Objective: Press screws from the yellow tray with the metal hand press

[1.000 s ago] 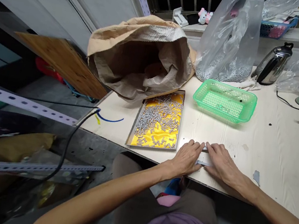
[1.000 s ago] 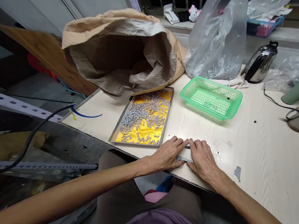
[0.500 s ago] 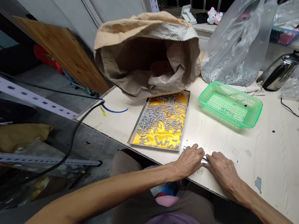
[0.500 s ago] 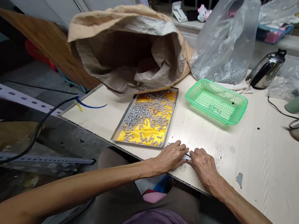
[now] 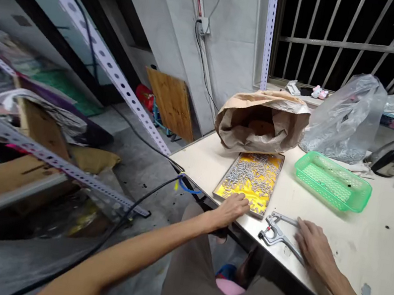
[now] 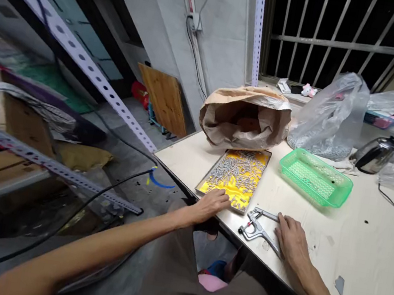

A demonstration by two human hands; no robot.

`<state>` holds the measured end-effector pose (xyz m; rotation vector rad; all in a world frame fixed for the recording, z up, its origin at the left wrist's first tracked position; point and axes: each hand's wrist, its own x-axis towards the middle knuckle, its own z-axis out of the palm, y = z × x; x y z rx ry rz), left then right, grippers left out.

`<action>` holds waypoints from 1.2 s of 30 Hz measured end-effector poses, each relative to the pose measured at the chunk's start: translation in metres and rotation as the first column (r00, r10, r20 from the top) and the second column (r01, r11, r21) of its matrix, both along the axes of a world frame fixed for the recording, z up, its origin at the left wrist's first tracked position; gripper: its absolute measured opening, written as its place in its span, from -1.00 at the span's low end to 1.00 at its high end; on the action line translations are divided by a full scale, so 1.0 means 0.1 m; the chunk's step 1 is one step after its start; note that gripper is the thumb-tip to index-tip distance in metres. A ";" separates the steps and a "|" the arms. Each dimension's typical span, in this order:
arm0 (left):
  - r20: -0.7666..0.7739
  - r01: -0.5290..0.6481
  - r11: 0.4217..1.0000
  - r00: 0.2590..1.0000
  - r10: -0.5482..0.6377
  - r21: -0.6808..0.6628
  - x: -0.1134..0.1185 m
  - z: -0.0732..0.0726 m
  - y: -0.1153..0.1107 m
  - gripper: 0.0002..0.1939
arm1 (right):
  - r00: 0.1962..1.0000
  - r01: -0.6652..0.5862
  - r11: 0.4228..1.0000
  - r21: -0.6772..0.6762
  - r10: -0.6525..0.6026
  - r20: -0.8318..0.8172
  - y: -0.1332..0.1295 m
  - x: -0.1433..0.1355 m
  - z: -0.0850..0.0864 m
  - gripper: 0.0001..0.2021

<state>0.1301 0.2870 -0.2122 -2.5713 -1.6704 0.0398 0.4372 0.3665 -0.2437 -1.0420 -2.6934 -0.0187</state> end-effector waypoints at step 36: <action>0.362 -0.071 0.965 0.918 0.161 -0.251 0.80 0.22 0.61 -0.91 | 0.988 0.115 0.988 -0.102 -0.124 -0.089 0.19 0.02 0.06 -0.68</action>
